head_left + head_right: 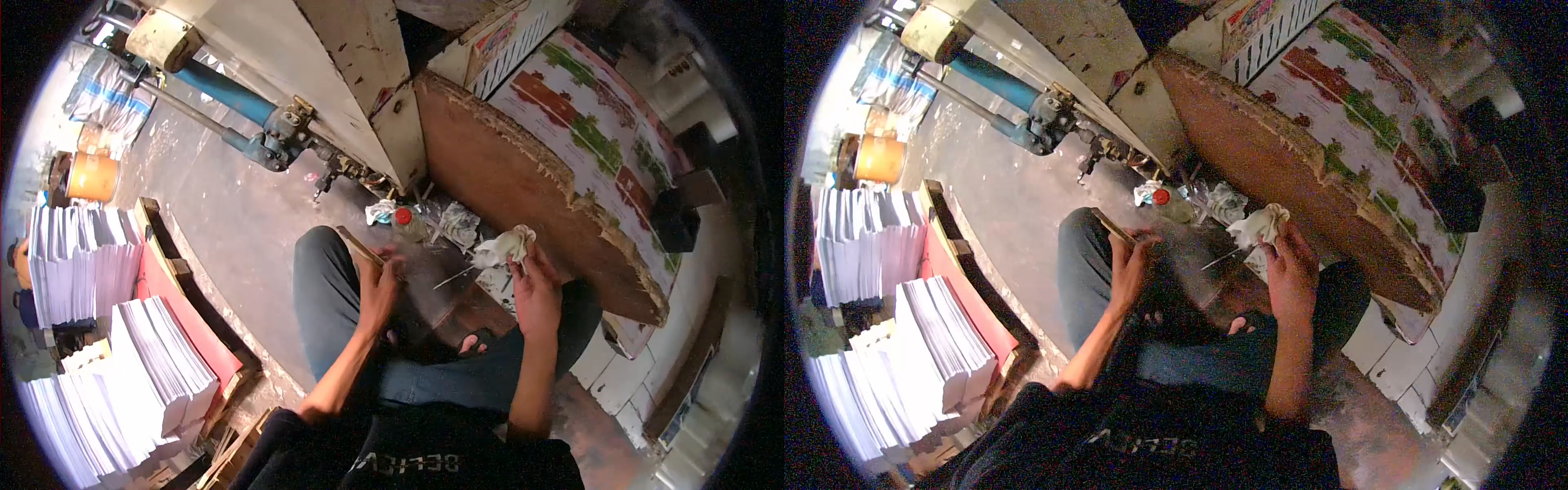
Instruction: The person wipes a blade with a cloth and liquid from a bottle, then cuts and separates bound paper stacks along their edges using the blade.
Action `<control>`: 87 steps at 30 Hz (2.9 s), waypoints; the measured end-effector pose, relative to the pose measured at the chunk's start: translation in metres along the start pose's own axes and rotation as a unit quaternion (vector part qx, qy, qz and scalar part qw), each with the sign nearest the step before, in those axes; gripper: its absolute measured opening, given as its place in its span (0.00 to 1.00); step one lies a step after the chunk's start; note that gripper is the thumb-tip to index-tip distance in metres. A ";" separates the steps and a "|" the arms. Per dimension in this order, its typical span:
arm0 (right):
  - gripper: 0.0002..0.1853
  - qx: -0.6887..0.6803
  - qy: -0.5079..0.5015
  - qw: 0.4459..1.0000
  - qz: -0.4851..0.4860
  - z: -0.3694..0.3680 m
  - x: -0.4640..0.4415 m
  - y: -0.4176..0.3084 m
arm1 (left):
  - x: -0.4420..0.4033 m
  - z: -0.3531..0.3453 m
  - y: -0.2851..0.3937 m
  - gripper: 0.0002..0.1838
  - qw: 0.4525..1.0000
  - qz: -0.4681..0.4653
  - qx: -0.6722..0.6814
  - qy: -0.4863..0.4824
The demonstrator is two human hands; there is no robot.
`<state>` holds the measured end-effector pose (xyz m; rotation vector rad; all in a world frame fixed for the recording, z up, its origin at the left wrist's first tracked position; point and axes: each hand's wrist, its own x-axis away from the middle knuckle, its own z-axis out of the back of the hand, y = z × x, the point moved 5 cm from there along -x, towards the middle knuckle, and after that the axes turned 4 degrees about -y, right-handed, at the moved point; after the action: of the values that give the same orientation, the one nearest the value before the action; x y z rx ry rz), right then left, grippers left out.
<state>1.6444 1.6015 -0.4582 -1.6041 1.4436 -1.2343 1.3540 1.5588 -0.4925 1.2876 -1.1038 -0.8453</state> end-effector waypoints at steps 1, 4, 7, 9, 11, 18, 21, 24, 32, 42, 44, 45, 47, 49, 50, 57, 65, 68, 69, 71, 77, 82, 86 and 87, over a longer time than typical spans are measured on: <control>0.20 -0.068 0.020 0.997 -0.036 -0.006 0.003 -0.001 | 0.007 -0.003 0.032 0.18 1.000 0.003 -0.003 -0.004; 0.20 -0.145 0.024 0.987 -0.066 -0.015 0.005 0.002 | 0.020 -0.030 0.101 0.11 0.979 0.143 0.035 -0.141; 0.21 -0.152 0.023 0.985 -0.073 -0.019 0.007 -0.001 | 0.019 -0.053 0.137 0.13 0.961 0.103 0.026 -0.255; 0.23 -0.134 0.043 0.985 -0.098 -0.012 0.007 0.004 | 0.016 -0.060 0.142 0.15 0.959 0.101 0.009 -0.266; 0.22 -0.142 0.024 0.985 -0.100 -0.009 0.014 -0.004 | 0.010 -0.070 0.156 0.20 0.963 0.099 -0.052 -0.246; 0.18 0.122 0.005 0.984 -0.127 -0.004 0.038 -0.087 | -0.032 -0.117 0.164 0.28 0.962 0.088 -0.055 -0.251; 0.19 0.138 0.064 0.984 0.092 -0.013 0.033 -0.171 | -0.043 -0.132 0.160 0.33 0.960 0.100 -0.124 -0.230; 0.18 0.237 0.108 0.949 0.175 -0.036 0.003 -0.227 | -0.048 -0.137 0.153 0.33 0.956 0.079 -0.154 -0.236; 0.15 0.480 0.055 0.823 0.298 -0.094 -0.035 -0.242 | -0.044 -0.149 0.182 0.16 0.951 0.079 0.018 -0.299; 0.12 0.559 -0.093 0.724 0.395 -0.120 -0.058 -0.190 | -0.043 -0.148 0.171 0.14 0.959 0.088 0.004 -0.269; 0.11 0.563 -0.078 0.738 0.364 -0.120 -0.066 -0.191 | -0.044 -0.148 0.170 0.13 0.958 0.091 0.019 -0.270; 0.10 0.564 -0.064 0.752 0.335 -0.118 -0.072 -0.193 | -0.043 -0.149 0.172 0.13 0.958 0.088 0.021 -0.271; 0.09 0.568 -0.056 0.763 0.303 -0.113 -0.086 -0.199 | -0.041 -0.149 0.176 0.12 0.960 0.100 0.023 -0.261; 0.09 0.588 -0.042 0.761 0.270 -0.110 -0.103 -0.211 | -0.038 -0.149 0.178 0.13 0.961 0.098 0.028 -0.258; 0.09 0.587 -0.041 0.761 0.272 -0.112 -0.098 -0.219 | -0.037 -0.148 0.178 0.13 0.961 0.101 0.032 -0.254; 0.10 0.544 -0.103 0.741 0.379 -0.123 -0.061 -0.197 | -0.036 -0.148 0.166 0.14 0.958 0.109 0.053 -0.258; 0.09 0.519 -0.045 0.789 0.327 -0.110 -0.108 -0.219 | -0.033 -0.146 0.166 0.16 0.964 0.097 0.039 -0.246; 0.10 0.506 -0.016 0.804 0.311 -0.112 -0.070 -0.219 | -0.031 -0.146 0.165 0.17 0.963 0.109 0.047 -0.241; 0.11 0.513 -0.071 0.796 0.314 -0.117 -0.059 -0.207 | -0.031 -0.145 0.165 0.17 0.963 0.112 0.046 -0.241; 0.11 0.518 -0.126 0.784 0.318 -0.124 -0.058 -0.194 | -0.034 -0.147 0.166 0.17 0.962 0.115 0.046 -0.244; 0.11 0.552 -0.056 0.755 0.351 -0.128 -0.080 -0.194 | -0.034 -0.147 0.165 0.18 0.963 0.119 0.045 -0.239; 0.09 0.495 -0.024 0.835 0.238 -0.107 -0.108 -0.212 | -0.029 -0.146 0.168 0.17 0.964 0.113 0.043 -0.236; 0.07 0.440 -0.064 0.847 0.292 -0.104 -0.079 -0.217 | -0.027 -0.146 0.169 0.16 0.963 0.133 0.043 -0.230; 0.08 0.467 -0.093 0.829 0.293 -0.109 -0.071 -0.208 | -0.029 -0.145 0.168 0.16 0.964 0.133 0.042 -0.228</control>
<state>1.6234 1.7234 -0.2466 -0.5246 0.8443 -1.0863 1.4674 1.6513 -0.3233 1.0021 -1.6532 -0.9220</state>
